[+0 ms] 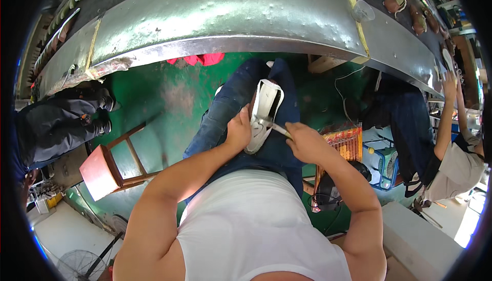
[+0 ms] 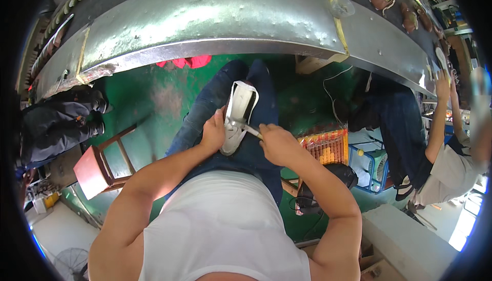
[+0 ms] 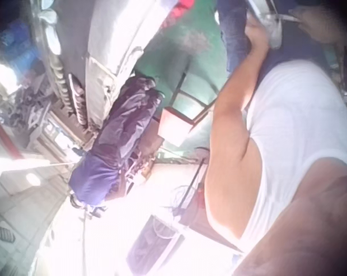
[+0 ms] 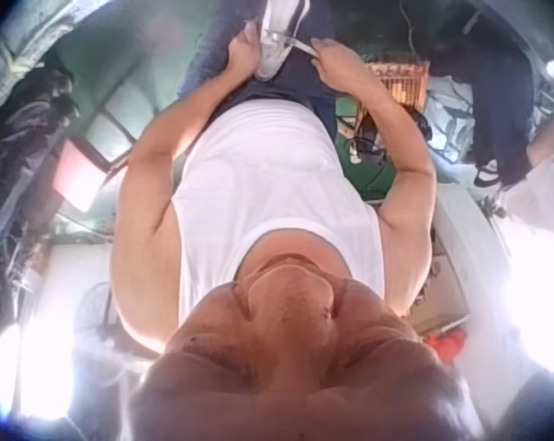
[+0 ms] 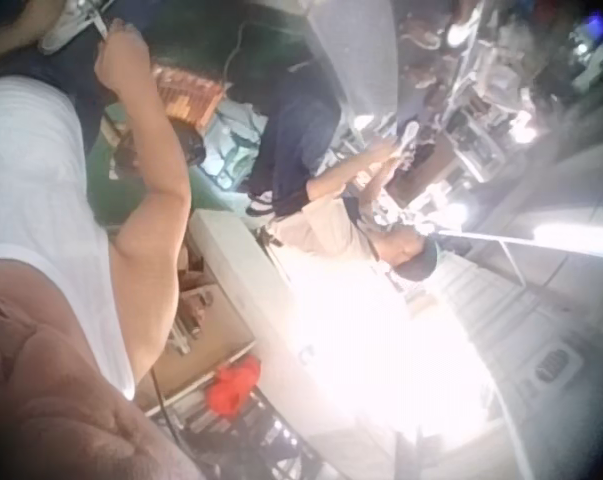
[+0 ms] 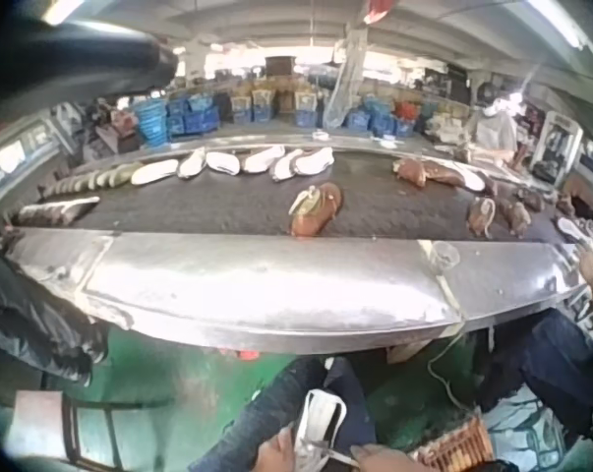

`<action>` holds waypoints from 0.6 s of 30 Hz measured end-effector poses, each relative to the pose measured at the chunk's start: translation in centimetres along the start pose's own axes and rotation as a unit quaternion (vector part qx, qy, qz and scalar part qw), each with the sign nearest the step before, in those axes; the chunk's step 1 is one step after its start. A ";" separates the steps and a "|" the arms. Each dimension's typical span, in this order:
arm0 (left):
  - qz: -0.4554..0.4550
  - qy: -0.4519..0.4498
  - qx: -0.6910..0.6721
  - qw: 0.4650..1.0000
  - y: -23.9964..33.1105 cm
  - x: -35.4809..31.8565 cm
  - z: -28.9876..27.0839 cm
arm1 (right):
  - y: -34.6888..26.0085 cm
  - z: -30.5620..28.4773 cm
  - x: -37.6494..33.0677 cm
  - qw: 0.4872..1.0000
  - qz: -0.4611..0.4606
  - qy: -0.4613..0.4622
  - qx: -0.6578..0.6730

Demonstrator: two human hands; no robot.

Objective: Using pliers to pull and secure shoe upper material over a last on an assembly line.

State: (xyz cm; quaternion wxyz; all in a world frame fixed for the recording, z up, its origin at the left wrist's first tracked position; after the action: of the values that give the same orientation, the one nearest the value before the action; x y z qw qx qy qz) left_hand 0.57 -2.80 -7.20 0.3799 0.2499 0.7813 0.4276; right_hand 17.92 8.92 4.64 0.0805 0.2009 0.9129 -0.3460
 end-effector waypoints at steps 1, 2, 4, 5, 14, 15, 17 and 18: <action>0.061 0.013 0.031 0.998 1.2 -0.7 -0.1 | 0.4 -0.1 0.2 0.998 0.002 0.064 -0.022; 0.121 0.025 0.061 0.990 2.2 -1.4 -0.2 | 0.7 -0.3 0.3 0.991 0.004 0.128 -0.044; 0.144 0.013 0.073 0.987 2.9 -2.0 -0.4 | 0.5 -1.1 1.4 0.994 0.036 0.087 -0.049; 0.165 -0.003 0.085 0.983 3.2 -2.1 -0.4 | 0.5 -1.2 1.7 0.995 0.072 0.044 -0.053; 0.260 -0.088 0.281 0.920 4.1 -1.3 -1.1 | 4.8 -3.8 2.0 0.907 0.243 -0.209 0.274; 0.258 -0.088 0.281 0.920 4.6 -1.3 -1.3 | 4.4 -4.4 1.9 0.906 0.243 -0.211 0.274; 0.216 -0.131 0.292 0.923 5.1 -1.2 -1.6 | 3.4 -6.0 2.2 0.949 0.199 -0.076 0.231; 0.213 -0.133 0.291 0.923 5.5 -1.5 -1.8 | 1.8 -6.4 2.4 0.955 0.169 -0.004 0.244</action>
State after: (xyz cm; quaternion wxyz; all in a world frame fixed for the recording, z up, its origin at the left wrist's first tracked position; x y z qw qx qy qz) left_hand 0.38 -1.92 -1.25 0.2911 0.5644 0.7419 0.2150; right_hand 16.45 15.18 7.65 0.0905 0.3640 0.7533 -0.5402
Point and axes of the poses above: each hand's wrist, its own x-axis towards the middle knuckle, its own z-axis out of the palm, y = z × x, the point moved 3 cm from there along x, towards the middle knuckle, and after that the axes turned 5 degrees about x, right-handed, at the moved point
